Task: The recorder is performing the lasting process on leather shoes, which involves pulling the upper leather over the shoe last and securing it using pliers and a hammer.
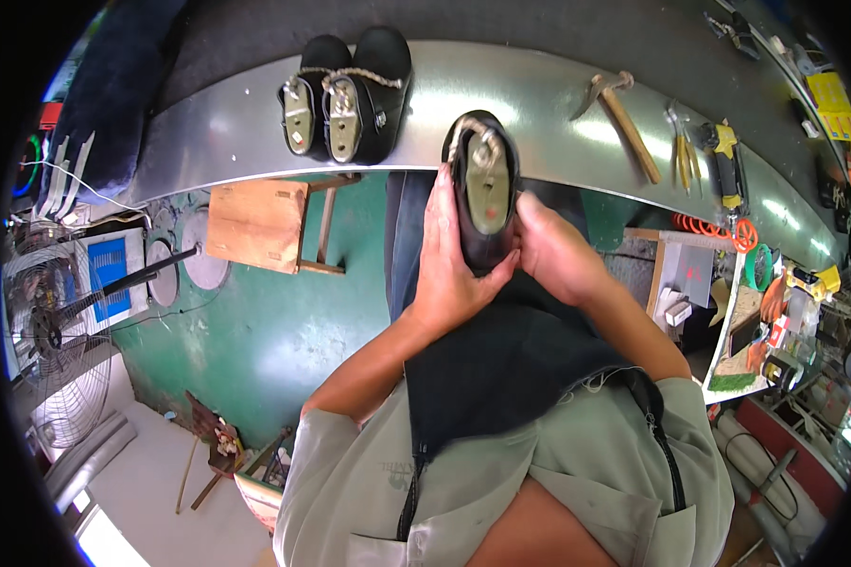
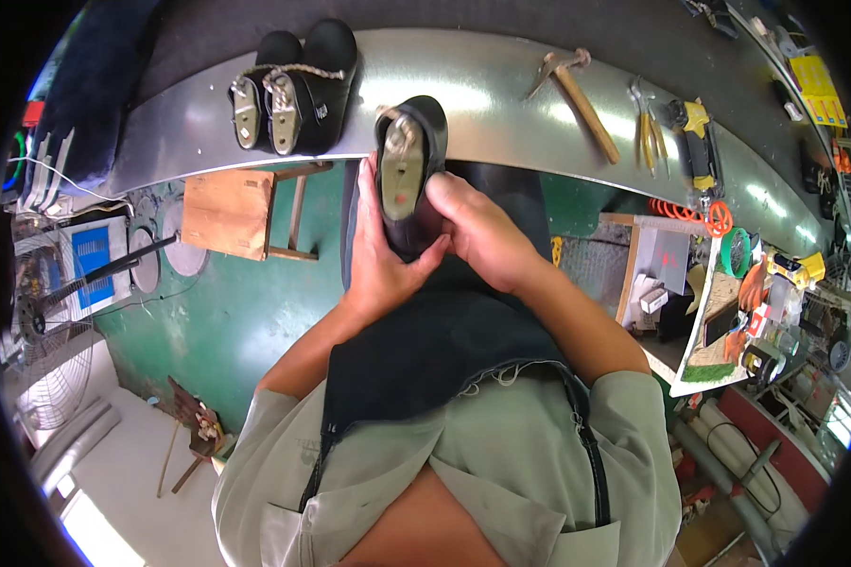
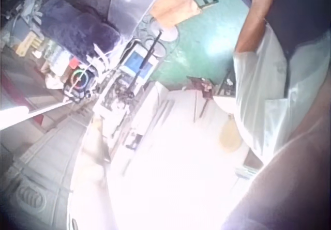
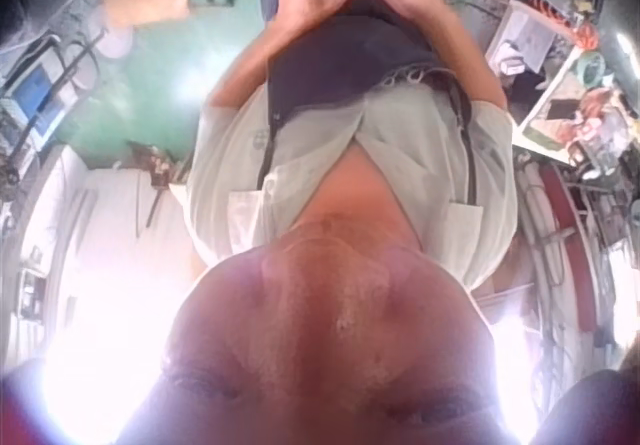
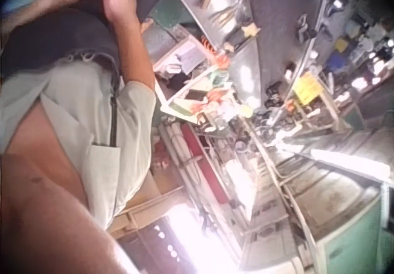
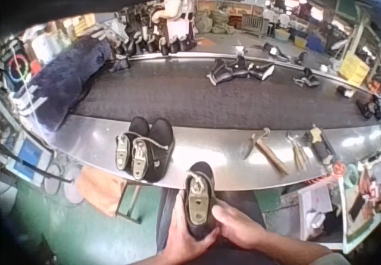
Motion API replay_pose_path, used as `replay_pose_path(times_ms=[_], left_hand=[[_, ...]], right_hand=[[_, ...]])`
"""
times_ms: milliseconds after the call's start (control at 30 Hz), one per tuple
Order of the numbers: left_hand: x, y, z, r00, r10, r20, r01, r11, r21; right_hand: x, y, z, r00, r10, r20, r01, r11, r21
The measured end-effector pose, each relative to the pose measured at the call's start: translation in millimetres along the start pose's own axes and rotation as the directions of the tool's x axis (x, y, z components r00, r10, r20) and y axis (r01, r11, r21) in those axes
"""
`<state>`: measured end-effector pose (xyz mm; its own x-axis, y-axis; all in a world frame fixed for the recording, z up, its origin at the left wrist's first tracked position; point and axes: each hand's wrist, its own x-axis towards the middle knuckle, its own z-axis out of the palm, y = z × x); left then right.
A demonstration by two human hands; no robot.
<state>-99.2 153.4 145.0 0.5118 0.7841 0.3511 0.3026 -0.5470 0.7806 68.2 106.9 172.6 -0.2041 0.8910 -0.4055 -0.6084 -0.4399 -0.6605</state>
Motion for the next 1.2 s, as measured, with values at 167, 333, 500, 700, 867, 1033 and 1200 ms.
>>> replay_pose_path(times_ms=[167, 333, 500, 700, 867, 1033, 1200], left_hand=[[-38.3, -39.9, 22.4, 0.986, -0.059, 0.158, 0.084, 0.984, -0.159], [-58.4, -67.9, 35.0, 0.987, 0.003, 0.163, 0.003, 0.999, -0.033], [-58.5, -61.1, 36.4, 0.977, -0.060, 0.205, 0.076, 0.994, -0.072], [-55.1, -42.1, -13.3, 0.903, -0.269, 0.335, 0.370, 0.884, -0.285], [4.9, -63.8, -15.8, 0.679, -0.413, 0.607, 0.683, 0.052, -0.729], [65.7, -27.1, 6.8, 0.657, -0.489, 0.573, 0.617, -0.088, -0.782], [79.9, 0.0, 11.2, 0.803, -0.516, 0.300, 0.478, 0.255, -0.841]], right_hand=[[12.0, 58.1, -17.2, 0.969, -0.190, -0.157, 0.090, 0.866, -0.492], [18.2, 84.7, -28.4, 0.953, -0.276, -0.123, 0.145, 0.776, -0.614], [14.6, 88.8, -33.5, 0.942, -0.298, -0.153, 0.168, 0.816, -0.553], [-4.9, 61.3, -33.3, 0.969, -0.178, -0.170, 0.082, 0.886, -0.457], [-19.2, 34.4, -31.6, 0.998, -0.061, 0.011, 0.061, 0.939, -0.338], [-28.9, 17.8, -35.5, 0.982, -0.159, -0.100, 0.118, 0.935, -0.335], [-6.8, 14.3, -7.4, 0.594, -0.742, -0.312, 0.572, 0.662, -0.484]])
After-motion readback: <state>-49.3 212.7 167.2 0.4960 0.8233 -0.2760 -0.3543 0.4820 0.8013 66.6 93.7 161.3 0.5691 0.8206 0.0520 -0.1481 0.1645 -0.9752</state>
